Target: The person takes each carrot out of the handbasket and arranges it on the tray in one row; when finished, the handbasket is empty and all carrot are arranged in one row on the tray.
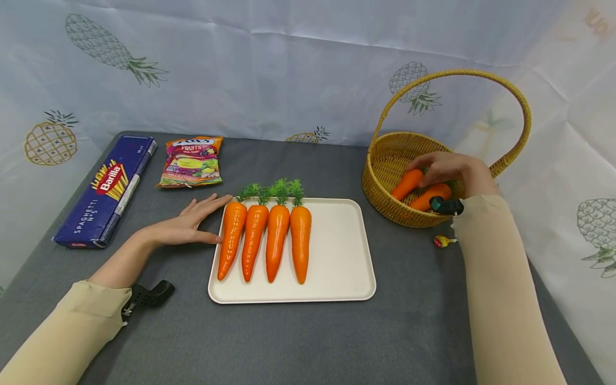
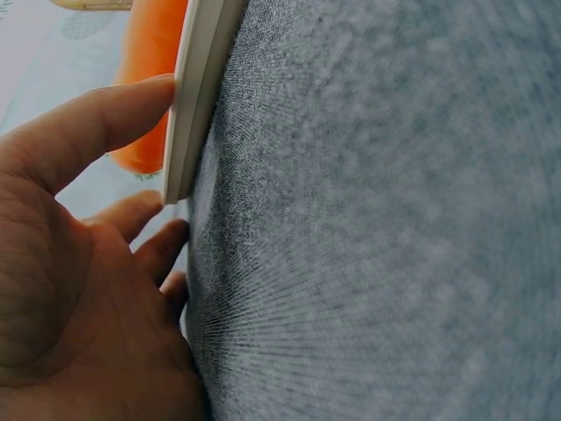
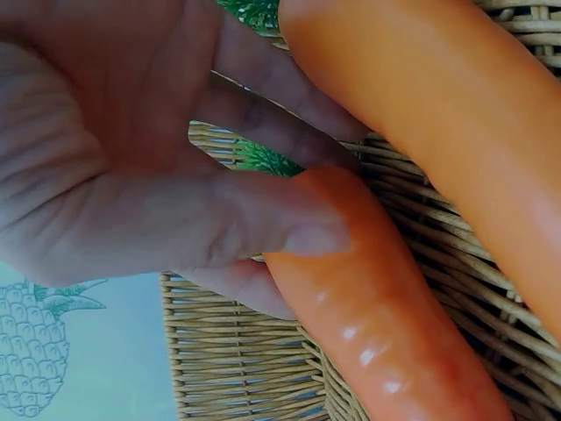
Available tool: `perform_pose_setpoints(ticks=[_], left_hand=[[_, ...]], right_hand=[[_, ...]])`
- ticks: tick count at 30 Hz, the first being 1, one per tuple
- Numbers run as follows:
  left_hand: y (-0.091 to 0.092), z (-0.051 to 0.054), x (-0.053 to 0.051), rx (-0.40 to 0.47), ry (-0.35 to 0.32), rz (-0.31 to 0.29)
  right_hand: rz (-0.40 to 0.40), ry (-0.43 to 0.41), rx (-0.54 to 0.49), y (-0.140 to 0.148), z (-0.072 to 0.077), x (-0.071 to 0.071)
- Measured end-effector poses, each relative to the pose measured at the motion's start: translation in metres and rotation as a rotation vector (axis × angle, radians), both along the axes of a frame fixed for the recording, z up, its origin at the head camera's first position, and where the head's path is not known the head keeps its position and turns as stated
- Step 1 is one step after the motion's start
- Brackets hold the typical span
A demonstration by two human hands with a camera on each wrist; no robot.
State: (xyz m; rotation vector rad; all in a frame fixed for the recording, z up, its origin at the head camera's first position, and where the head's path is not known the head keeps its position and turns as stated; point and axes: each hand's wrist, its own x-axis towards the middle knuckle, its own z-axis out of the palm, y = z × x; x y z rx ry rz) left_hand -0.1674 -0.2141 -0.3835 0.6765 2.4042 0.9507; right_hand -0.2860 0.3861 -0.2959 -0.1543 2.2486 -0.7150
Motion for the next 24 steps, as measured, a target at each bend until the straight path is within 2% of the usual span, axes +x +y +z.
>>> perform_pose_setpoints(ticks=[5,8,12,19,24], left_hand=[[-0.0005,0.0002,0.0007,0.008,-0.001,-0.001],[-0.0006,0.0002,0.0008,0.011,0.001,-0.003],[-0.0006,0.0002,0.0007,0.014,0.000,-0.003],[-0.0008,-0.0005,0.0007,0.016,-0.001,-0.003],[-0.0011,-0.0002,0.0010,0.012,-0.003,-0.002]], right_hand=[[0.052,0.038,0.042,-0.0017,-0.0010,0.0011],[0.039,0.033,0.036,-0.0032,-0.0020,0.0028],[-0.020,0.006,0.029,-0.0061,-0.0035,0.0031],[0.034,0.060,0.076,-0.0085,-0.0078,-0.0034],[0.027,0.061,0.080,-0.0083,-0.0097,-0.0050]])
